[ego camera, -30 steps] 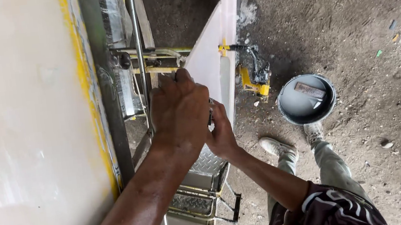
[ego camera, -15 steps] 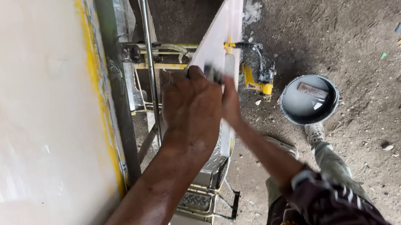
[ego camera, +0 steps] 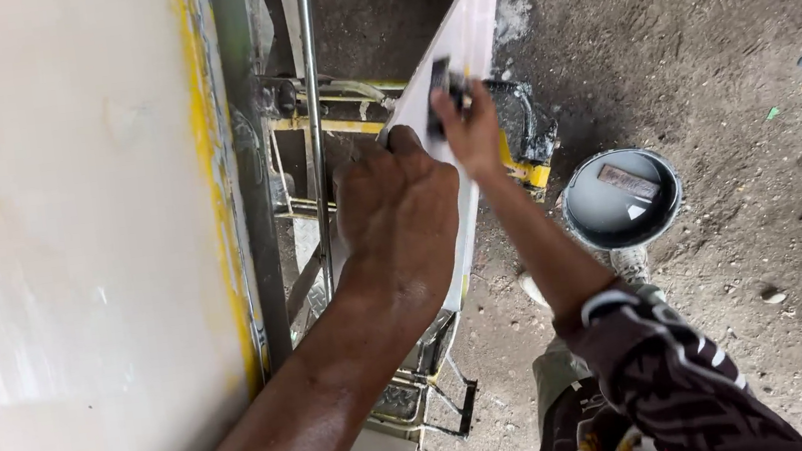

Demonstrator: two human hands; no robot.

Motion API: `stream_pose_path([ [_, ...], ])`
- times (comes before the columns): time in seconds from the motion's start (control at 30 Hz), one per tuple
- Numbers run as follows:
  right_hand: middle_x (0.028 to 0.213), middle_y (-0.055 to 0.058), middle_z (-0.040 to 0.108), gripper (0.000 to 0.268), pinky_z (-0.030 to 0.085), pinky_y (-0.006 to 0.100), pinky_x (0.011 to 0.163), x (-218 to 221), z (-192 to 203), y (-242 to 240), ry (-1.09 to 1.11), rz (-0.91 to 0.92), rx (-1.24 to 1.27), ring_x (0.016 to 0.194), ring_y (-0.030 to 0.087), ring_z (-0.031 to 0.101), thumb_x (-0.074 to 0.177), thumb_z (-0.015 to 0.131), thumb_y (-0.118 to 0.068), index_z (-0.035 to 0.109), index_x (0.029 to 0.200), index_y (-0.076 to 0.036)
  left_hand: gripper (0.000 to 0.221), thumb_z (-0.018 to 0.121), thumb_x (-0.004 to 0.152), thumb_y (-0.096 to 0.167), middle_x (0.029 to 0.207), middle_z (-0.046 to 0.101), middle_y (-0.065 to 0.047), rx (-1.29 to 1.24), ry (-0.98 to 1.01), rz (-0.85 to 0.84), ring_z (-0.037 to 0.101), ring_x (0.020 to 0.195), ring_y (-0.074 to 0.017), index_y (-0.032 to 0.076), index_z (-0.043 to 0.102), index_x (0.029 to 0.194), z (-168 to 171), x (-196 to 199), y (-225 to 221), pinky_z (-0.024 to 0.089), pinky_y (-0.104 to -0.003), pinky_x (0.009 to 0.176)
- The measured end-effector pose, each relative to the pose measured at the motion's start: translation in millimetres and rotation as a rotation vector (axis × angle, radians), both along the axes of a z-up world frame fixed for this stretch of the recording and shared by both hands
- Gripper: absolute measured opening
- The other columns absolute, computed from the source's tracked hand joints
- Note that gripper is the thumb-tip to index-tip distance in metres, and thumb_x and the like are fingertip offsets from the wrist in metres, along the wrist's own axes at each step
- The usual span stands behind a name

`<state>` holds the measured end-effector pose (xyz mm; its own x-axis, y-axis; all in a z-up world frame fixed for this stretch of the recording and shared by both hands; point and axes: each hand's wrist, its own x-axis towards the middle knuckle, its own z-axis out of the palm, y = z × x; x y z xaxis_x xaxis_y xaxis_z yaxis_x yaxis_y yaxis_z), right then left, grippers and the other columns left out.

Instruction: Sanding a vehicle body panel using a sanding block and water.

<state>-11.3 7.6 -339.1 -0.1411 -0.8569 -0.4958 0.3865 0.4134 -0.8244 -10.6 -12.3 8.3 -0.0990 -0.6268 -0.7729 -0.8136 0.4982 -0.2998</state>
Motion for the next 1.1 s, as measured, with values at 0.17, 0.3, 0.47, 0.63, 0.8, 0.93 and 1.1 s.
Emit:
stream_pose_path([
  [0.17, 0.131, 0.01, 0.062, 0.041, 0.047, 0.032, 0.099, 34.7, 10.0, 89.6, -0.183, -0.064, -0.238, 0.115, 0.018, 0.058, 0.112, 0.056, -0.032, 0.054, 0.14, -0.003, 0.036, 0.075, 0.085, 0.016, 0.124, 0.061, -0.023, -0.059, 0.043, 0.003, 0.062, 0.106, -0.0353, -0.006, 0.071, 0.113, -3.8, 3.0, 0.8, 0.056, -0.042, 0.072],
  [0.3, 0.157, 0.014, 0.049, 0.05, 0.046, 0.032, 0.117, 28.7, 13.4, 116.0, -0.131, 0.032, -0.356, 0.14, 0.019, 0.054, 0.118, 0.039, -0.036, 0.038, 0.16, -0.008, 0.035, 0.075, 0.085, 0.015, 0.122, 0.06, -0.024, 0.006, 0.039, 0.017, 0.061, 0.105, -0.0357, -0.006, 0.071, 0.113, -9.7, 4.1, 3.0, 0.056, -0.04, 0.069],
  [0.47, 0.122, 0.019, 0.065, 0.044, 0.055, 0.034, 0.09, 4.3, 22.2, 26.4, 0.165, 0.22, -0.04, 0.107, 0.023, 0.065, 0.114, 0.049, -0.033, 0.048, 0.146, -0.004, 0.03, 0.076, 0.085, 0.018, 0.12, 0.06, -0.024, -0.039, 0.035, -0.028, 0.059, 0.111, -0.0422, -0.002, 0.074, 0.108, -12.4, 6.0, 6.3, 0.056, -0.043, 0.069],
  [0.63, 0.135, 0.017, 0.063, 0.051, 0.052, 0.034, 0.106, 30.0, 66.3, 138.9, 0.157, 0.083, -0.388, 0.125, 0.023, 0.063, 0.108, 0.057, -0.025, 0.041, 0.15, -0.001, 0.033, 0.078, 0.081, 0.017, 0.121, 0.059, -0.024, 0.004, 0.01, -0.018, 0.06, 0.11, -0.0394, -0.003, 0.073, 0.107, 4.7, -1.7, -3.6, 0.056, -0.043, 0.071],
  [0.8, 0.137, 0.022, 0.06, 0.049, 0.052, 0.04, 0.111, 23.8, 33.8, 74.0, 0.172, 0.062, -0.48, 0.128, 0.028, 0.06, 0.11, 0.058, -0.032, 0.046, 0.147, -0.002, 0.023, 0.077, 0.08, 0.012, 0.118, 0.06, -0.022, 0.011, 0.052, -0.002, 0.059, 0.109, -0.0384, -0.001, 0.076, 0.1, 4.9, 0.8, 3.4, 0.056, -0.045, 0.076],
  [0.93, 0.121, 0.03, 0.068, 0.046, 0.055, 0.046, 0.09, -13.6, 96.8, 19.3, 0.042, 0.279, 0.238, 0.103, 0.036, 0.066, 0.107, 0.051, -0.035, 0.049, 0.141, -0.004, 0.017, 0.075, 0.082, 0.009, 0.118, 0.062, -0.02, -0.011, 0.072, -0.009, 0.061, 0.109, -0.0359, 0.001, 0.078, 0.097, 6.7, 2.1, 4.3, 0.055, -0.045, 0.081],
  [1.1, 0.147, 0.032, 0.054, 0.053, 0.048, 0.05, 0.113, 9.2, 134.5, 128.9, 0.405, 0.072, -0.586, 0.136, 0.04, 0.055, 0.113, 0.054, -0.024, 0.035, 0.156, 0.0, 0.019, 0.075, 0.076, 0.009, 0.115, 0.063, -0.018, -0.078, 0.167, 0.018, 0.061, 0.105, -0.036, 0.005, 0.077, 0.095, 1.9, 6.6, 7.8, 0.054, -0.045, 0.08],
])
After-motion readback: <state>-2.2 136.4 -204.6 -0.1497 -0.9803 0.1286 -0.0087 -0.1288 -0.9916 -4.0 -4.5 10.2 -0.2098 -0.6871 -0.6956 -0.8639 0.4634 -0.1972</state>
